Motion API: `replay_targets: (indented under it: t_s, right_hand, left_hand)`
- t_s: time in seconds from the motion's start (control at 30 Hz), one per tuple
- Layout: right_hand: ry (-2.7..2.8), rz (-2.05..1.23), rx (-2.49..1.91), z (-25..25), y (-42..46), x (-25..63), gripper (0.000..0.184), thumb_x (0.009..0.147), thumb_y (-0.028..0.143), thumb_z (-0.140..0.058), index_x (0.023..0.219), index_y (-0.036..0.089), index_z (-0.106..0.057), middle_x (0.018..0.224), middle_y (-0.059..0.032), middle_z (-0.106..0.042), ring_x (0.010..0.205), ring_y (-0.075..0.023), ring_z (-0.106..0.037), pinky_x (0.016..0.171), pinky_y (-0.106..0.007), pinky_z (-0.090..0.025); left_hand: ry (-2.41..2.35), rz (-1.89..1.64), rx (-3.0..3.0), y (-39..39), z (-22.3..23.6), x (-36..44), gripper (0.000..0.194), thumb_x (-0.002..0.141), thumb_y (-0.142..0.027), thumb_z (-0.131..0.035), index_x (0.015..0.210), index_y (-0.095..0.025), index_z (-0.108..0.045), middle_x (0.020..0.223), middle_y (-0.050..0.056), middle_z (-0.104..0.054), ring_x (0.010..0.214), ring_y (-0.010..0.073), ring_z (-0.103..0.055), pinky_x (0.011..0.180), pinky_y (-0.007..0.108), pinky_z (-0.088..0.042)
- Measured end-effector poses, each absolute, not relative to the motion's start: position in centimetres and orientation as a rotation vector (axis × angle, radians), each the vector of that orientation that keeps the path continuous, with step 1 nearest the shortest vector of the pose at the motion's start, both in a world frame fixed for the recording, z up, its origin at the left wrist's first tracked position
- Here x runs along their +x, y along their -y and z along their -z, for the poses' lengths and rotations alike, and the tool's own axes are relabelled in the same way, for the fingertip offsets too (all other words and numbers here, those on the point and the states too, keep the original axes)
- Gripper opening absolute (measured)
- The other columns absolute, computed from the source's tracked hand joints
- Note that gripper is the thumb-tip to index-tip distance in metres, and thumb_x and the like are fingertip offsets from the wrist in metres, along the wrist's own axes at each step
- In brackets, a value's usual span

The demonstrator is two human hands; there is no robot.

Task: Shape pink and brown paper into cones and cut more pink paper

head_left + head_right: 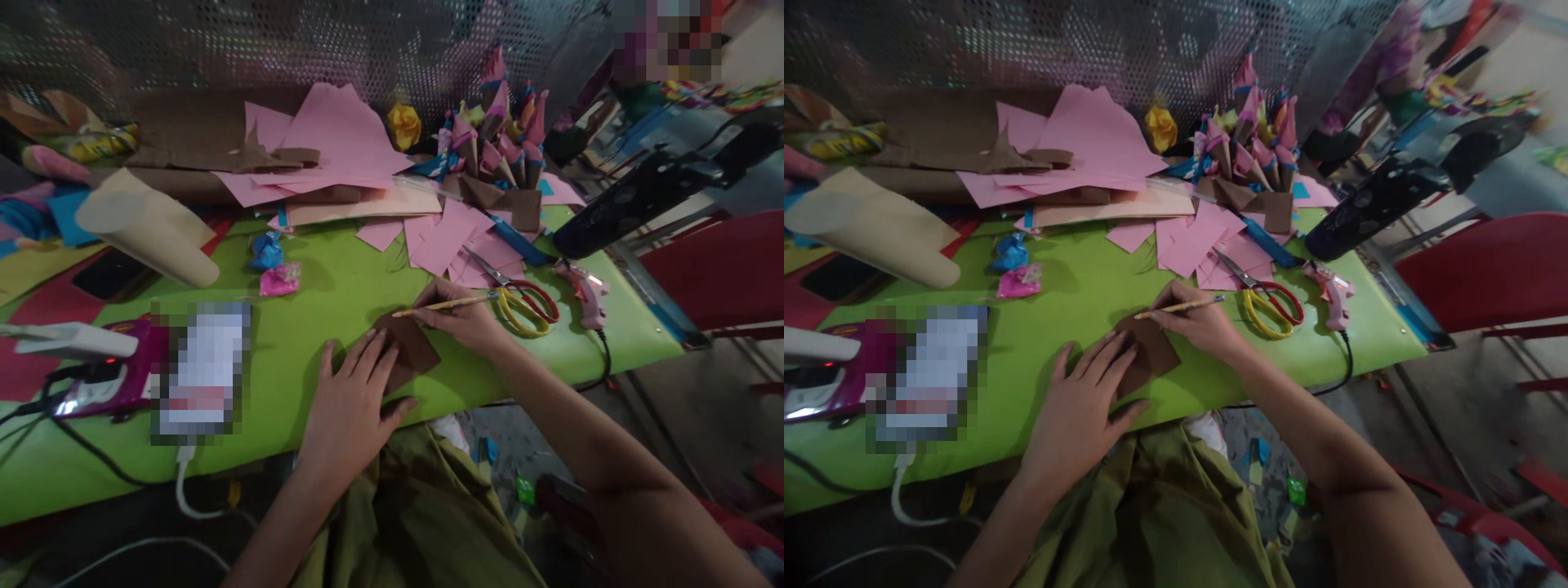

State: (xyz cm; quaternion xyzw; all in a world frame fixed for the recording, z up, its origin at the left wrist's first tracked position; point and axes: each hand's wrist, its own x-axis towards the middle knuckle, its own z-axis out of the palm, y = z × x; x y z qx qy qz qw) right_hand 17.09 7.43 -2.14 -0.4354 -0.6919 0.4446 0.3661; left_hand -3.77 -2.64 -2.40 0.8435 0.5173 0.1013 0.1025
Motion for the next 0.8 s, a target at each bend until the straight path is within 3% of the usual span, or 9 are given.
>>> replay_targets:
  t_s: [0.17,0.4,0.63,0.8]
  right_hand:
    - [1.779,-1.289,-1.103,1.6,-7.0,17.4,0.022,0.081,0.038,-0.073,0.077,0.019,-0.062,0.066,0.0015,-0.06,0.059,-0.0122,-0.05,0.055,-0.025,-0.039]
    - [1.806,-1.498,-1.078,1.1,-6.4,18.1,0.014,0.076,0.028,-0.071,0.073,0.018,-0.061,0.064,0.0021,-0.059,0.059,-0.0115,-0.05,0.055,-0.024,-0.038]
    - [1.848,-1.676,-0.969,1.0,-6.0,18.7,0.014,0.076,0.025,-0.072,0.072,0.018,-0.061,0.066,0.001,-0.062,0.06,-0.0122,-0.052,0.056,-0.025,-0.039]
    - [1.842,-1.59,-0.971,0.9,-5.9,18.6,0.017,0.079,0.03,-0.073,0.074,0.018,-0.062,0.067,0.0011,-0.061,0.061,-0.0124,-0.052,0.056,-0.025,-0.04]
  left_hand:
    - [-1.534,-0.367,2.488,2.7,2.5,-3.8,0.061,0.097,-0.054,-0.05,0.145,-0.016,-0.048,0.153,0.018,-0.051,0.142,0.0338,-0.047,0.119,0.065,-0.027]
    - [-1.544,-0.394,2.461,2.7,2.2,-3.8,0.03,0.101,-0.031,-0.043,0.122,-0.017,-0.059,0.145,0.016,-0.059,0.138,0.0312,-0.053,0.117,0.065,-0.031]
    - [-1.543,-0.389,2.454,2.7,1.8,-3.7,0.029,0.101,-0.02,-0.038,0.119,-0.018,-0.061,0.149,0.015,-0.056,0.138,0.0297,-0.053,0.116,0.066,-0.032]
    - [-1.546,-0.382,2.469,2.6,1.9,-3.7,0.029,0.1,-0.019,-0.04,0.119,-0.017,-0.061,0.146,0.016,-0.058,0.137,0.031,-0.054,0.115,0.067,-0.033]
